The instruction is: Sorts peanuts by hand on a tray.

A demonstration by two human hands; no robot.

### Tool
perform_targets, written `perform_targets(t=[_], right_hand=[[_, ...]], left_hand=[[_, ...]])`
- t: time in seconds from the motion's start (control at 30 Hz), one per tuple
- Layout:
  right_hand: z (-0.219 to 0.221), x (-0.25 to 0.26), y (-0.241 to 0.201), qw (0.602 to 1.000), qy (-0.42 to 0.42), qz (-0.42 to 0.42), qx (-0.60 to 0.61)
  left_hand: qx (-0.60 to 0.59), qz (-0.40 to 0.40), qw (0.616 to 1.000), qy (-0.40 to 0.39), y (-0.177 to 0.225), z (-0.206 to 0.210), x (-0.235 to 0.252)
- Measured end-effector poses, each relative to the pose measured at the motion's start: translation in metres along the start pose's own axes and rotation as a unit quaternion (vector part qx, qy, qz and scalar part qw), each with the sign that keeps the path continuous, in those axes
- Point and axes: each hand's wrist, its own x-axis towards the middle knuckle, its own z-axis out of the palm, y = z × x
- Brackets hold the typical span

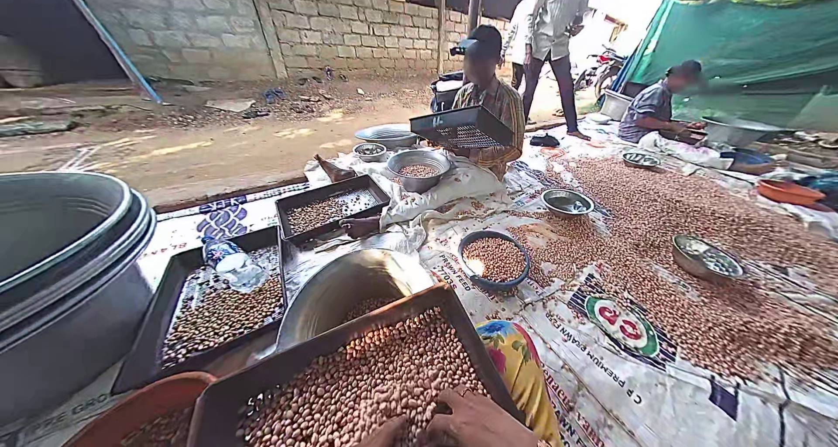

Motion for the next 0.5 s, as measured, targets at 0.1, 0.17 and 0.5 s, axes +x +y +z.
perform_targets(t=[0.1, 0.17, 0.5], right_hand=[[-0.009, -0.001, 0.004, 0.999, 0.022, -0.028, 0.003], [-0.022, 0.002, 0.011, 0.997, 0.033, -0.062, 0.019], [-0.214, 0.066, 0.042, 0.885, 0.312, -0.051, 0.341]], left_hand=[[-0.003, 0.001, 1.0, 0.031, -0.004, -0.008, -0.009], [-0.019, 0.002, 0.999, 0.043, -0.008, -0.011, -0.013], [0.068, 0.013, 0.991, 0.112, -0.033, 0.035, -0.012]])
